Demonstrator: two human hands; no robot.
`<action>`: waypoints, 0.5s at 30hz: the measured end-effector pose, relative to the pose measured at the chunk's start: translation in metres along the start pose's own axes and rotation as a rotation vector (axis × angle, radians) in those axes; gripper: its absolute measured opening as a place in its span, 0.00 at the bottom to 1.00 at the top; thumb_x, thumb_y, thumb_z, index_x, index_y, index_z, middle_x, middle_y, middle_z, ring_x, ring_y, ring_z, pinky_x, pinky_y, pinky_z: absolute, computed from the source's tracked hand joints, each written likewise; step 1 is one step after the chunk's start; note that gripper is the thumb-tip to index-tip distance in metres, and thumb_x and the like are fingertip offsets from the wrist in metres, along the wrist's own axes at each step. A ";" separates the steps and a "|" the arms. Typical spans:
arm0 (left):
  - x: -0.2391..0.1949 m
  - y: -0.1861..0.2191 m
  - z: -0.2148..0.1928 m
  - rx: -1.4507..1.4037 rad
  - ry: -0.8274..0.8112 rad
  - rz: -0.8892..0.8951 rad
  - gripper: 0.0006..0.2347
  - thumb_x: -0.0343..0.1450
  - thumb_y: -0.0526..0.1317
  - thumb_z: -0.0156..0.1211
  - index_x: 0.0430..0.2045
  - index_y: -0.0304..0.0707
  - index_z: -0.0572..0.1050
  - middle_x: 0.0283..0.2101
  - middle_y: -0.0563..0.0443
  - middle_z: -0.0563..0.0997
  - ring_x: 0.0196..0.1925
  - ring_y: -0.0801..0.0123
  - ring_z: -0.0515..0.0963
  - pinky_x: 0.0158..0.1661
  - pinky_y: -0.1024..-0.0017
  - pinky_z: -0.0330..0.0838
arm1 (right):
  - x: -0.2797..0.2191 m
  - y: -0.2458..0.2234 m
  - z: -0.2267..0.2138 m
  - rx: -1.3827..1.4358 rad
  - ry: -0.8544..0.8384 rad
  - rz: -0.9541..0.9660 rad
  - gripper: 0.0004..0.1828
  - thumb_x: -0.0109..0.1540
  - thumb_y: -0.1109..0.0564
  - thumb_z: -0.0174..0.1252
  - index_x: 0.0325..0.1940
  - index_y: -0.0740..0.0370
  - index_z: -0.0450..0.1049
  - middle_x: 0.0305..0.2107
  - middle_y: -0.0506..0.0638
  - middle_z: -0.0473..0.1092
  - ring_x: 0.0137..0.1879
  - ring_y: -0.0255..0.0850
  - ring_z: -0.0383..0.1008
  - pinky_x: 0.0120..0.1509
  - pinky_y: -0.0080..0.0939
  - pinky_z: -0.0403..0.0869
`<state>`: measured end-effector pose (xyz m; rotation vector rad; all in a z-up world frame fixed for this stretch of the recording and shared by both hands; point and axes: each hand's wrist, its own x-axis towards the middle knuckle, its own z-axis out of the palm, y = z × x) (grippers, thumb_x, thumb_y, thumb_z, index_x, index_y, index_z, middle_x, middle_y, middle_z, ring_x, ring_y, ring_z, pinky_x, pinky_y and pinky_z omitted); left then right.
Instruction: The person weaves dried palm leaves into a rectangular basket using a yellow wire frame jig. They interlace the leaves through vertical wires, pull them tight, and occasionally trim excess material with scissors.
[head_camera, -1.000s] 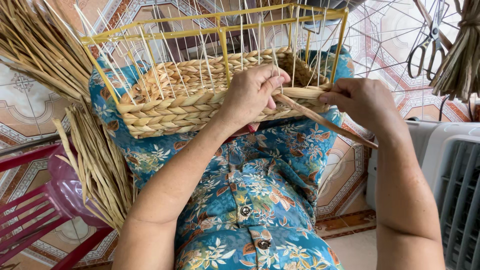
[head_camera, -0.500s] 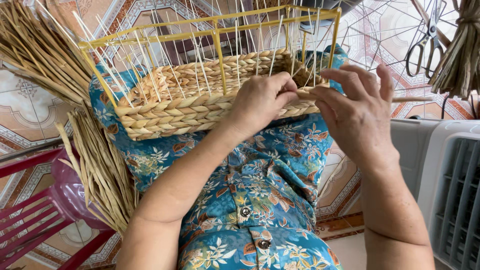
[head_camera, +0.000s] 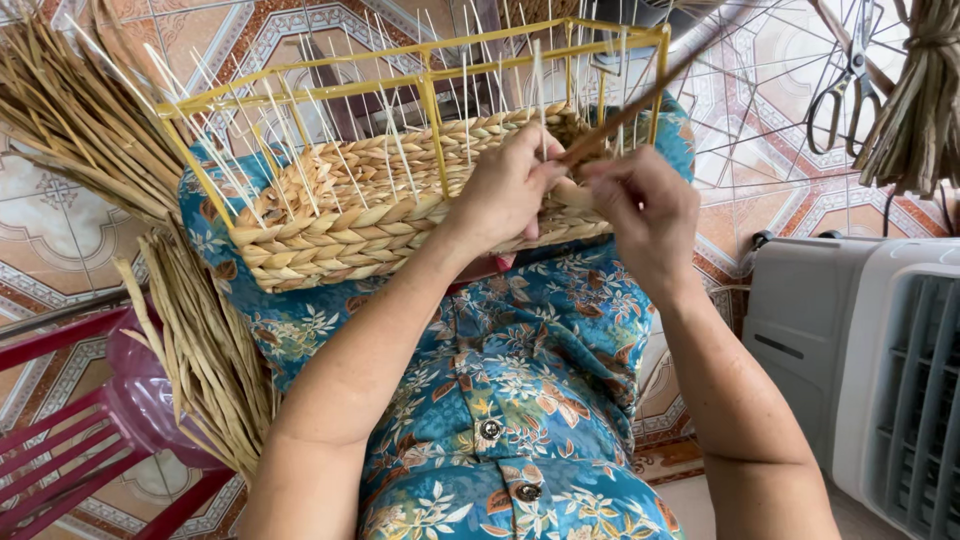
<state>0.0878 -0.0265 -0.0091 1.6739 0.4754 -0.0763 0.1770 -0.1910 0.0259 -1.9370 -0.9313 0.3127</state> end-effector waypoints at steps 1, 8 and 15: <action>0.002 -0.001 0.005 0.055 0.008 0.000 0.03 0.77 0.37 0.52 0.36 0.39 0.70 0.27 0.53 0.82 0.17 0.71 0.80 0.16 0.73 0.77 | -0.002 0.001 0.000 -0.092 -0.021 -0.085 0.02 0.67 0.65 0.64 0.44 0.62 0.80 0.30 0.48 0.71 0.32 0.35 0.71 0.34 0.32 0.67; 0.004 -0.002 0.014 0.273 0.103 0.195 0.03 0.73 0.37 0.60 0.36 0.41 0.79 0.29 0.55 0.85 0.20 0.77 0.81 0.19 0.81 0.75 | 0.013 0.002 -0.057 -0.601 -0.113 -0.209 0.13 0.63 0.50 0.72 0.49 0.55 0.83 0.39 0.49 0.71 0.39 0.38 0.74 0.39 0.38 0.72; -0.009 0.000 0.014 -0.033 0.208 0.284 0.06 0.74 0.37 0.59 0.38 0.38 0.82 0.35 0.53 0.86 0.21 0.79 0.84 0.19 0.83 0.79 | 0.021 0.034 -0.075 -0.664 -0.329 0.104 0.12 0.61 0.45 0.72 0.40 0.54 0.84 0.36 0.48 0.72 0.39 0.42 0.74 0.42 0.45 0.71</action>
